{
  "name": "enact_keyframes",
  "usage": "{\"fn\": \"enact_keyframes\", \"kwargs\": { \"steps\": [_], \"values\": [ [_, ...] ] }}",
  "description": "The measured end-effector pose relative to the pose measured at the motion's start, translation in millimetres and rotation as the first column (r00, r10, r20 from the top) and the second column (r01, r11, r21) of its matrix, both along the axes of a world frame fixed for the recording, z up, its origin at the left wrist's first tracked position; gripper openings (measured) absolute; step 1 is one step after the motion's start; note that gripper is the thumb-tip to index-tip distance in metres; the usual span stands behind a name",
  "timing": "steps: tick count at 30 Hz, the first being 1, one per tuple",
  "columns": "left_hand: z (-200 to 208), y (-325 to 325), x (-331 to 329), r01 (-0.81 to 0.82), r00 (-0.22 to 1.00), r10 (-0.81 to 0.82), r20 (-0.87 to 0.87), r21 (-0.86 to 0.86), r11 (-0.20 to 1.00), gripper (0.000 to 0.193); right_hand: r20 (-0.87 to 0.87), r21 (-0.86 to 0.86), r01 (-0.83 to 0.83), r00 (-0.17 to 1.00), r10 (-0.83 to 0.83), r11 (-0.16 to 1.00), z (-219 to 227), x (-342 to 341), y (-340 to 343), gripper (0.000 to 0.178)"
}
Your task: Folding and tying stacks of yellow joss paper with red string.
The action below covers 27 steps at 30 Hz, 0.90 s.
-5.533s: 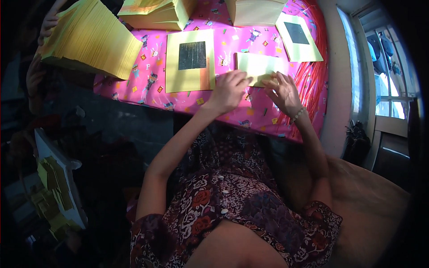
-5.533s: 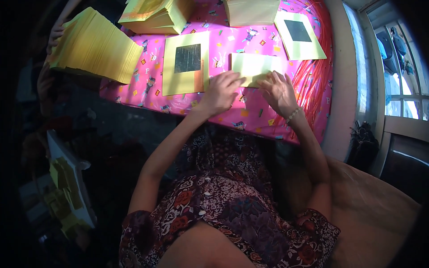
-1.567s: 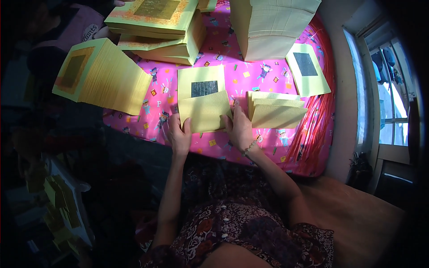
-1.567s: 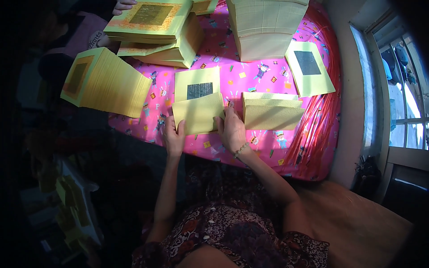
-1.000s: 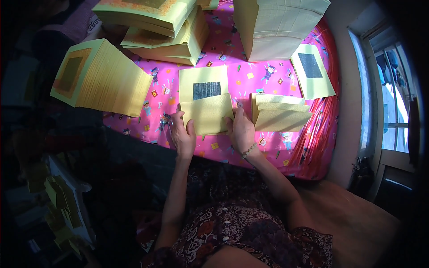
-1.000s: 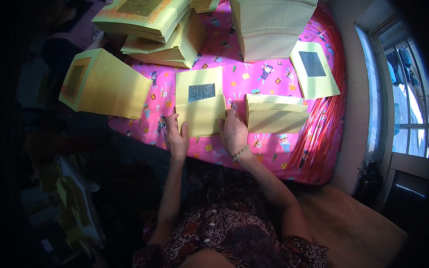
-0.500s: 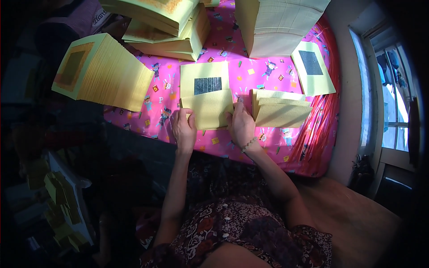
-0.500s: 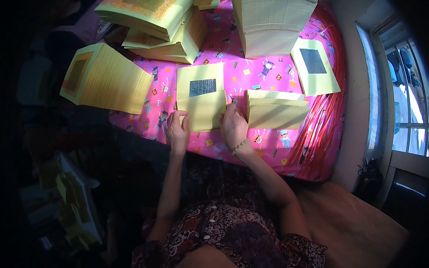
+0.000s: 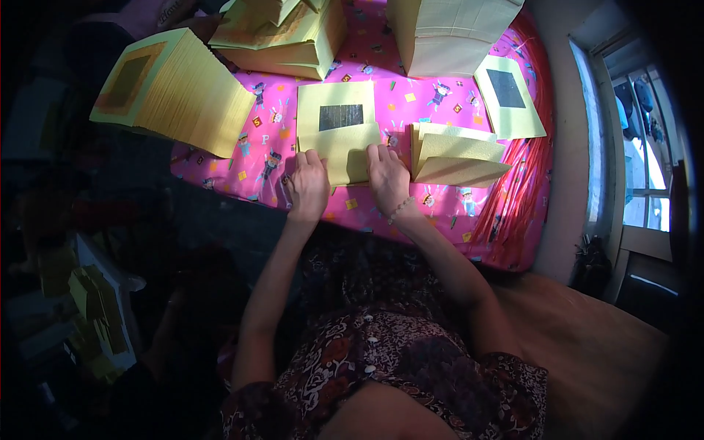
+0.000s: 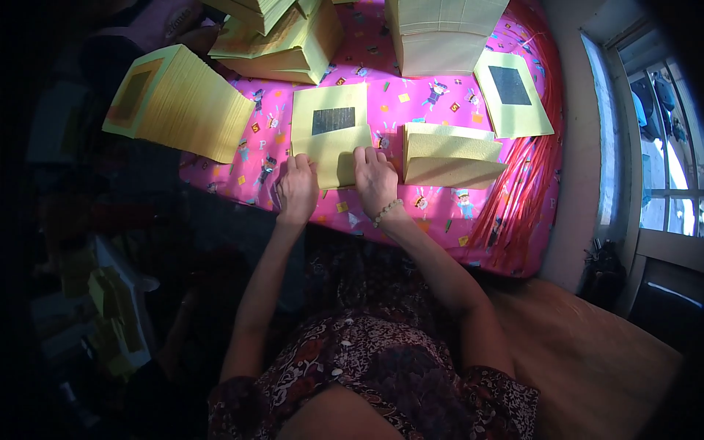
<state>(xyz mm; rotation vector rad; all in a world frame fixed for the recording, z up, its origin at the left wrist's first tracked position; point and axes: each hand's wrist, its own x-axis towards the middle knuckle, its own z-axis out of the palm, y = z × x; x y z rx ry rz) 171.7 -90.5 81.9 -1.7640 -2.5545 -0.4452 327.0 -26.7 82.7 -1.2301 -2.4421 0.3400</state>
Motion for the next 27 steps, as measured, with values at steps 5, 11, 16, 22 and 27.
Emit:
{"fn": "enact_keyframes", "kwargs": {
  "steps": [5, 11, 16, 22, 27],
  "values": [
    [-6, -2, 24, -0.013, 0.993, 0.004, -0.12, -0.075, 0.997, 0.044, 0.055, 0.024, -0.045, 0.998, 0.044, 0.999, -5, -1, -1, 0.016],
    [-11, -3, 26, 0.004, 0.995, -0.017, -0.098, -0.122, 0.992, 0.048, 0.179, 0.129, -0.127, 0.978, 0.103, 0.983, 1, 1, 1, 0.019],
    [-13, -3, 24, 0.02, 0.985, -0.04, -0.17, -0.117, 0.993, 0.046, 0.198, 0.078, -0.232, 0.957, 0.213, 0.97, 1, -4, -8, 0.021],
    [-14, -6, 22, 0.036, 0.992, -0.046, -0.119, -0.091, 0.995, 0.045, 0.112, 0.038, -0.233, 0.967, 0.228, 0.972, -10, -5, -12, 0.018],
    [-14, -7, 24, 0.027, 0.992, -0.03, -0.126, -0.025, 0.999, 0.045, -0.094, -0.077, -0.18, 0.981, 0.172, 0.981, -12, 1, -11, 0.018]
  ]
}}
